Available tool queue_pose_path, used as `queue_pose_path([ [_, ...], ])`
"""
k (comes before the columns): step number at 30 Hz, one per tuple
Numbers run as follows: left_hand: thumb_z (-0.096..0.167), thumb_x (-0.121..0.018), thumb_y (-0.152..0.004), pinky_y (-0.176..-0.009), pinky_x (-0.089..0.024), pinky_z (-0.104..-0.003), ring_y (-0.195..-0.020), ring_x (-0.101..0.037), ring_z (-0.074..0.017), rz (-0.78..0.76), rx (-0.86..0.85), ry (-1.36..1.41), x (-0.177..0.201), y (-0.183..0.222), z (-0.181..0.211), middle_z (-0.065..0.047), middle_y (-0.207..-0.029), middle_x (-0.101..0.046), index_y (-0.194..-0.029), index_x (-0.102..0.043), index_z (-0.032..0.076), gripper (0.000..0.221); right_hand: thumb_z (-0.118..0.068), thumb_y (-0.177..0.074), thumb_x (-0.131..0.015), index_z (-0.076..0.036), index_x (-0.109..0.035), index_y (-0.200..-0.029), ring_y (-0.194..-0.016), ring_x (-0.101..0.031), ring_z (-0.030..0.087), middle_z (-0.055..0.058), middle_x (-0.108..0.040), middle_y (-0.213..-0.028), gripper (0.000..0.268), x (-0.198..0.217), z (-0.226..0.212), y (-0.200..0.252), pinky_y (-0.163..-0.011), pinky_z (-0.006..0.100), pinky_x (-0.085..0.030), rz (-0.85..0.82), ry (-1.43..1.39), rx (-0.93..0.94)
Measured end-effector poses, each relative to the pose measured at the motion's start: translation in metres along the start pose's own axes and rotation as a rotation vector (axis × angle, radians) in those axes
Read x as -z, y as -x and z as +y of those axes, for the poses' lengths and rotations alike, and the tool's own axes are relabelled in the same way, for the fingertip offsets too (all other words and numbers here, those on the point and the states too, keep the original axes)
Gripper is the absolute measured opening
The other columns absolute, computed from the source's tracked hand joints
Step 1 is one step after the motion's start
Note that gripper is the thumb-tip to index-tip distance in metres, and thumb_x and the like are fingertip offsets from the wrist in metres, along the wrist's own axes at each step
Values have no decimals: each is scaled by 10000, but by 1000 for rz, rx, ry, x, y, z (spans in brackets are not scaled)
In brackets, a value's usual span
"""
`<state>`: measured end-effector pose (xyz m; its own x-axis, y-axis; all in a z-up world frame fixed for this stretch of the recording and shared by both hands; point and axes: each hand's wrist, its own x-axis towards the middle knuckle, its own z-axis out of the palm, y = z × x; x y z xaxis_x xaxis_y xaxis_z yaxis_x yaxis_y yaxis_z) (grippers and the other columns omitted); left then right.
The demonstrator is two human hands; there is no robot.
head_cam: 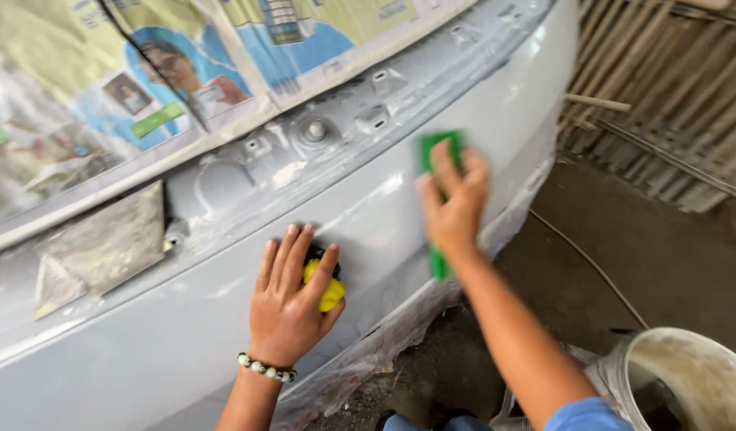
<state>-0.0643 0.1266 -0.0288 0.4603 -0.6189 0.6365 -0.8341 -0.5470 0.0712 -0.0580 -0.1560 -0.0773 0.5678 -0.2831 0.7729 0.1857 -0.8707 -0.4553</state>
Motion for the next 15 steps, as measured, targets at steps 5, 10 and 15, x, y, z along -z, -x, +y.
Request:
queue_pose_path([
  [5,277,-820,-719,-1207,-329,-542,-1419,-463,-379,132,79,-55,-8,25,-1,-191,-1451,-548,-1294,-636,99,629,-225,-1004,-742,-235,-588,-1497,-1347,-430,405,232,-436,-1481,517,-2,0,-9,-1157,519,-366,127,-27,-176],
  [10,289,-819,-748,-1188,-346,-547,-1395,-485,-385,145,66,-159,-13,24,3,-197,-1423,-569,-1286,-651,85,599,-257,-907,-802,-291,-615,-1438,-1349,-419,417,247,-433,-1492,564,-5,-56,14,-1133,542,-339,-18,-88,105],
  [15,287,-822,-763,-1208,-367,-536,-1403,-505,-365,165,113,-182,-14,28,8,-170,-1413,-584,-1273,-649,97,572,-245,-1057,-763,-270,-583,-1513,-1403,-428,402,211,-463,-1525,491,0,1,-27,-1191,548,-332,76,-69,-21],
])
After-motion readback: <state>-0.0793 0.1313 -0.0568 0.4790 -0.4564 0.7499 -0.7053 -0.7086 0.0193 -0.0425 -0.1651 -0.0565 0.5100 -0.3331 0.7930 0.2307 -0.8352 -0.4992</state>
